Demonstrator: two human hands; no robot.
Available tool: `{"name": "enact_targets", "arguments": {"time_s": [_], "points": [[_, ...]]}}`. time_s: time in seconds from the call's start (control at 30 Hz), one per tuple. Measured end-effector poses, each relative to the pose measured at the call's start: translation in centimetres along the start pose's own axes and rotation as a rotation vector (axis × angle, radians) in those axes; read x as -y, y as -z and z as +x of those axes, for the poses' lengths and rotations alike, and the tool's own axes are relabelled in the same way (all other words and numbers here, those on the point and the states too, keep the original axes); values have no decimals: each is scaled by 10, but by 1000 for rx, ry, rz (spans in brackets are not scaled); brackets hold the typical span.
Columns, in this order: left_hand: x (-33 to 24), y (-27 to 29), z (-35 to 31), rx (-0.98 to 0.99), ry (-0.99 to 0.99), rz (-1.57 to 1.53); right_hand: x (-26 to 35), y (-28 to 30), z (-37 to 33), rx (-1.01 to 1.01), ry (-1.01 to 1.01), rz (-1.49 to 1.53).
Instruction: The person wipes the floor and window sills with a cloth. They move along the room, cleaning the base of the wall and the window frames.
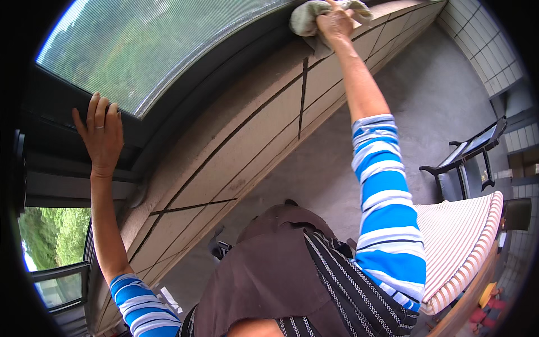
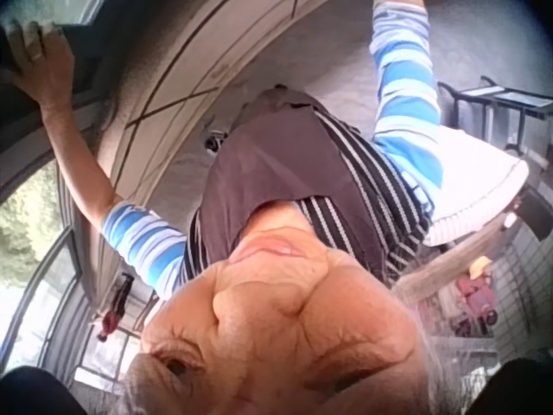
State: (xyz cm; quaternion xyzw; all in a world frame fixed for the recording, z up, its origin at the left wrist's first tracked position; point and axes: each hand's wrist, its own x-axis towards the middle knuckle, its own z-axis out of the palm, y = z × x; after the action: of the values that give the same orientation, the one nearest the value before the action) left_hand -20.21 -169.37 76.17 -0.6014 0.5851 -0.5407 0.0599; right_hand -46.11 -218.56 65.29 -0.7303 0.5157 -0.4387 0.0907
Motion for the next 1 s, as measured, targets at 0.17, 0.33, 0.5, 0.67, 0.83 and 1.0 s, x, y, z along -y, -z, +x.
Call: {"name": "enact_targets", "arguments": {"time_s": [0.17,0.33,0.5,0.67,0.83,1.0], "points": [[-1,0,-1,4,-5,-23,120,-13,-119,-73,490,351],[2,5,2,20,-8,-23,257,29,-286,123,1114,691],[1,7,0,63,-12,39,219,2,-245,50,1148,573],[-5,-1,0,34,38,62,80,-10,-52,-1,831,-9],[-6,-2,2,23,29,45,-19,16,37,-55,32,-237],[-8,3,2,54,42,54,-51,-12,19,289,15,-386]]}}
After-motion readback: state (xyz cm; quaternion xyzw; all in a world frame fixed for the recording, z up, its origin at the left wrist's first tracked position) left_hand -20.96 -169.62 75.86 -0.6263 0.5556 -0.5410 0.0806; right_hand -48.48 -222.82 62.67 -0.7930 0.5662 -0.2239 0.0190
